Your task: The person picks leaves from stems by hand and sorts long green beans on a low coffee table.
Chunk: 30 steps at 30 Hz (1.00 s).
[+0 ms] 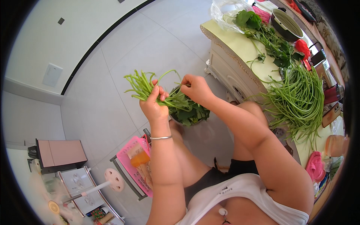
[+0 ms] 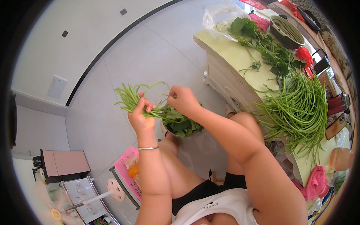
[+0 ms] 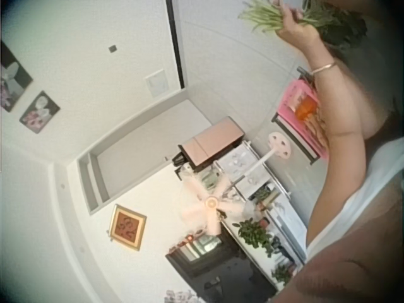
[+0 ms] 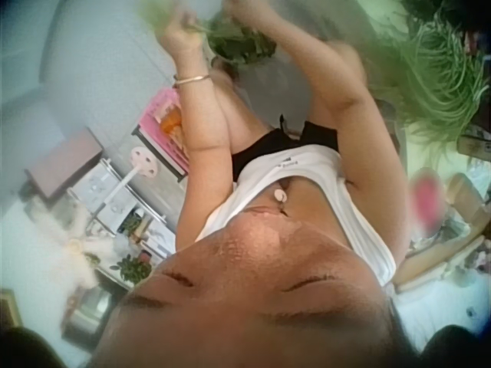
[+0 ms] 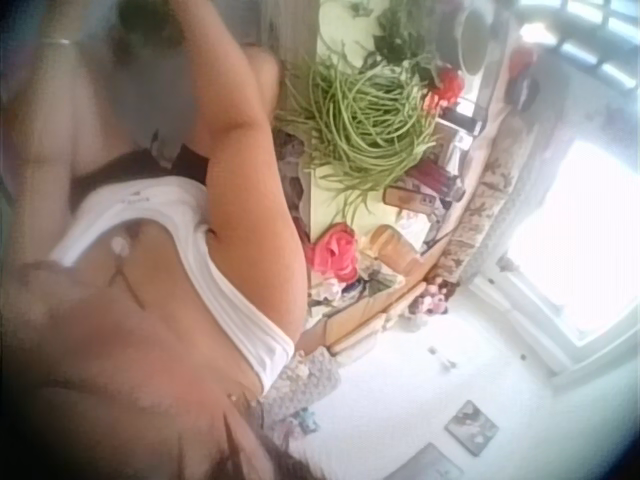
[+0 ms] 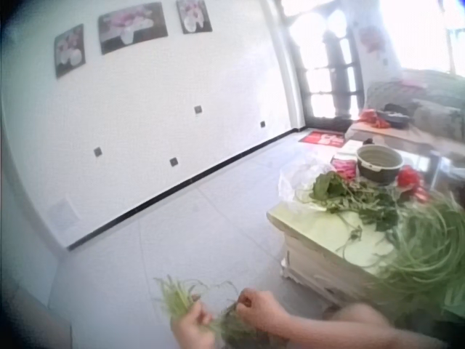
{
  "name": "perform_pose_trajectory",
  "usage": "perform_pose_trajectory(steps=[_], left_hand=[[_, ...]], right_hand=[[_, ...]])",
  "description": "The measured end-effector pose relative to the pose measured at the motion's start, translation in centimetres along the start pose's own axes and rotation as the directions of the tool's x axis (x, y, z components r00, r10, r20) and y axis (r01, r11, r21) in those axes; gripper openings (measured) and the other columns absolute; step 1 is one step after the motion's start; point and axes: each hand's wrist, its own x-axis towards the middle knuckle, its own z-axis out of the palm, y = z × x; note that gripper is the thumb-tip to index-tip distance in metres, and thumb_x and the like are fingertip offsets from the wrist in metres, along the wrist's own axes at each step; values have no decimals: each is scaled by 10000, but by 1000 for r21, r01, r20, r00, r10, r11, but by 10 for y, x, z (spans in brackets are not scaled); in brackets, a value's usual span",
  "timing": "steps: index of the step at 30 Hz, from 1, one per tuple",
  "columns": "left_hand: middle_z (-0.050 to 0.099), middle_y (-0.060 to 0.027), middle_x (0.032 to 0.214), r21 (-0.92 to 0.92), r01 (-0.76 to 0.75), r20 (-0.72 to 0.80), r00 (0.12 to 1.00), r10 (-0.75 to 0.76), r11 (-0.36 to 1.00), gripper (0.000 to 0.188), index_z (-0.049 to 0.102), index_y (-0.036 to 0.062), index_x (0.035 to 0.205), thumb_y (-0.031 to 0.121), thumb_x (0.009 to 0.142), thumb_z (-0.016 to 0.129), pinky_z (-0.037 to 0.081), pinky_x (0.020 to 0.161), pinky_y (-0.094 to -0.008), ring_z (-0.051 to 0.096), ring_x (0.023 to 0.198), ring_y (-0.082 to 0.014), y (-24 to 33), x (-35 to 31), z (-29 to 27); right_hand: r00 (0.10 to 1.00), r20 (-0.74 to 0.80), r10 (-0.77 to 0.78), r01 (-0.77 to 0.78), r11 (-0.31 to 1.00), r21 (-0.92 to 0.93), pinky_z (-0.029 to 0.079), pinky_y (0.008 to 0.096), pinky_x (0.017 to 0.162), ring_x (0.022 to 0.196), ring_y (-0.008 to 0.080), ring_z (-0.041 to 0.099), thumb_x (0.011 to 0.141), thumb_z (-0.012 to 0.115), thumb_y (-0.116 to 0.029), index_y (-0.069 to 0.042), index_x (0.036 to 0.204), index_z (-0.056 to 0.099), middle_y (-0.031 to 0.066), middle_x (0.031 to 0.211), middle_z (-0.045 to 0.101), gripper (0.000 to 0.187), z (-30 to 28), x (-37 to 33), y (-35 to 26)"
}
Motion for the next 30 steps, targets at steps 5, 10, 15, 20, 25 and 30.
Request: perform_pose_trajectory(steps=[5,10,15,20,25,30], left_hand=[[450,-42,640,51,-231,21,973,230,972,240,546,-55,1051,53,838,572,307,531,-277,365,527,-124,16,-4,-8],[446,-11,669,-200,-46,44,997,56,979,197,557,11,1030,68,841,559,289,558,-256,354,544,-106,36,2,-33],[431,-3,659,-263,50,129,991,-16,963,222,541,38,1055,100,844,568,287,550,-273,339,527,-101,22,14,-38],[435,8,677,-302,57,81,996,-34,952,246,533,23,1103,114,875,549,309,545,-265,347,530,-97,24,13,-46],[460,19,686,-488,196,87,981,-176,850,303,517,-1,1180,121,904,532,334,540,-263,390,547,-89,9,27,-33],[535,-9,747,-566,277,160,961,-226,777,178,573,8,1043,104,894,553,386,578,-267,449,578,-107,-10,40,-44]], right_hand=[[900,-191,393,-317,888,332,445,338,566,607,183,543,767,599,-137,23,802,608,92,699,610,164,-11,32,43],[896,206,394,-419,593,688,363,274,465,549,119,476,799,605,-109,-22,846,616,62,756,586,99,-2,32,67],[944,161,289,-278,957,-88,495,393,750,859,246,629,710,624,-163,-83,955,685,96,936,675,265,28,16,90],[960,159,232,-186,948,-258,442,393,924,1074,340,563,775,587,-190,-55,1153,595,157,1158,606,402,32,16,61],[992,19,129,-129,990,54,474,381,867,1007,318,600,798,599,-170,11,1126,587,198,1085,628,375,-32,28,24],[981,-192,-18,2,997,-80,494,335,798,878,220,637,803,584,-154,-44,1004,669,110,983,683,244,-108,64,-7]])
